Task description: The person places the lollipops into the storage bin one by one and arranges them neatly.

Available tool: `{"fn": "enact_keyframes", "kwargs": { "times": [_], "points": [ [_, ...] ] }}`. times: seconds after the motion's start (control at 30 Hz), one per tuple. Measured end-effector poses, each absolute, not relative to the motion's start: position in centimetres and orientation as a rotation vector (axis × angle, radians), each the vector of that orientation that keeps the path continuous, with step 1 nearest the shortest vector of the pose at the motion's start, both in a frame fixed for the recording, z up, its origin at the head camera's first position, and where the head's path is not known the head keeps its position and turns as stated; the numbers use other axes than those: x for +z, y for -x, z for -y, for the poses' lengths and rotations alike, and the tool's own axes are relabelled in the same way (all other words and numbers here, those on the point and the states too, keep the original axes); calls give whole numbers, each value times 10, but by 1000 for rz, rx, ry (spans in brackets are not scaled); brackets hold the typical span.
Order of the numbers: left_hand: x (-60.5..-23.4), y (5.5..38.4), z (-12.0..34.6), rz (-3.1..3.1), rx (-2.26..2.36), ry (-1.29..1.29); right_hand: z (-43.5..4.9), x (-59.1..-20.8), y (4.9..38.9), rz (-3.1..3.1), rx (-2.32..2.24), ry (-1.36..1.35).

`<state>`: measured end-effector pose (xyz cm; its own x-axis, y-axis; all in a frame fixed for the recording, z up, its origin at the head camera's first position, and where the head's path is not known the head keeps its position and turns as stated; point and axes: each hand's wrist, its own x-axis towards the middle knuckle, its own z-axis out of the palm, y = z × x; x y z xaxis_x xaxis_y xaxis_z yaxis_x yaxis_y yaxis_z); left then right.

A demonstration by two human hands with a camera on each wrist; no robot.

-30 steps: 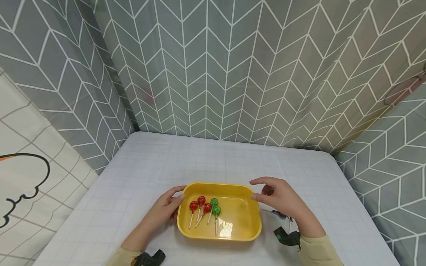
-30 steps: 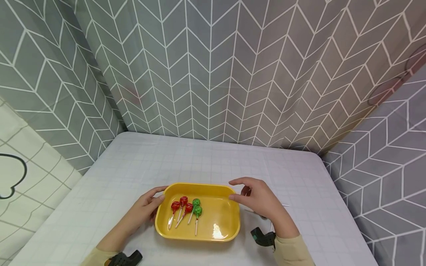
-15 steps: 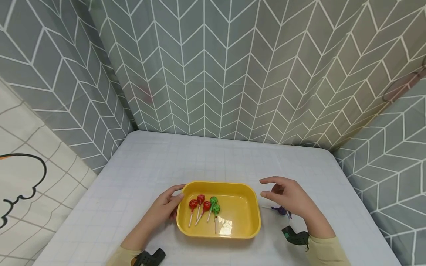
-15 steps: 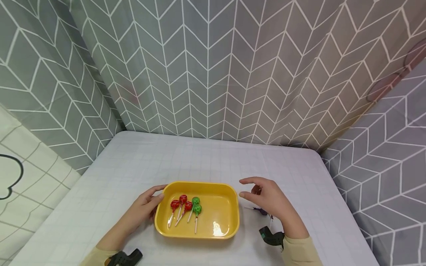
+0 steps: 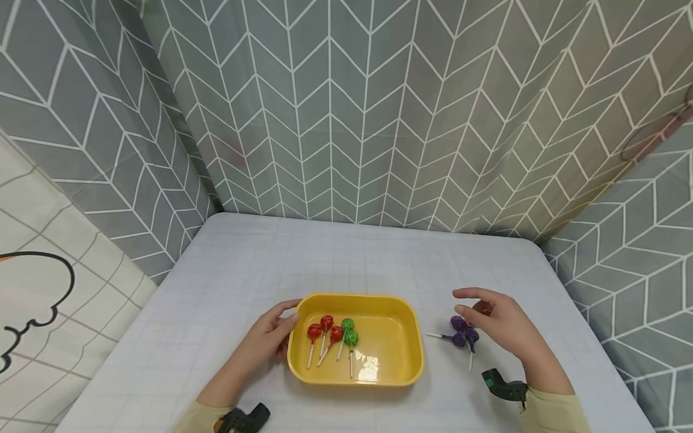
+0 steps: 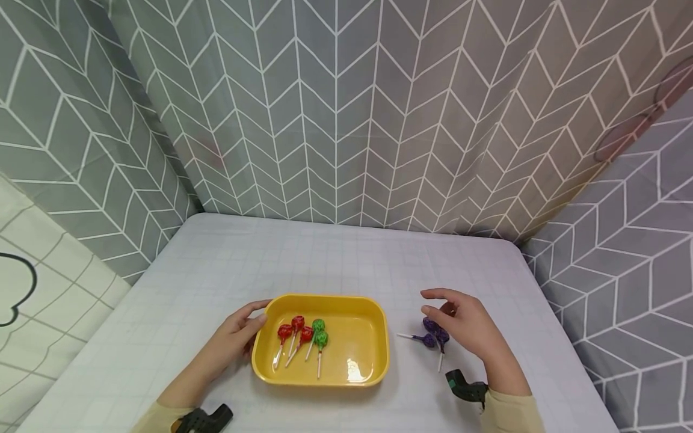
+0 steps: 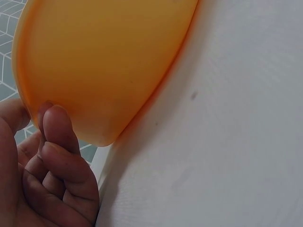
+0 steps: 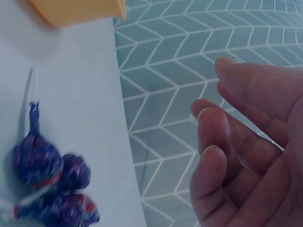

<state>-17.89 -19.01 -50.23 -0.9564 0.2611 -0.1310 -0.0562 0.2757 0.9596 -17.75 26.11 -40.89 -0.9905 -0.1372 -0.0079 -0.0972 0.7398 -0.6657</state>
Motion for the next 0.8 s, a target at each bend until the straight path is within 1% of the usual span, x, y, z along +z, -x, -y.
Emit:
{"fn": "enact_keyframes", "kwargs": {
  "times": [0.13,0.33,0.67,0.8],
  "points": [
    [-502,179,190,-2293,1739,-186,-270,-414,174,-2915,-1043,176],
    [-502,179,188,-2292,1727,-111,-280,-421,169,-2932,-971,116],
    [-503,179,188,-2287,1732,-109,-289,-435,167,-2832,-972,-14],
    [-502,179,188,-2290,1733,-114,-294,-442,168,-2810,-985,-22]
  ]
}}
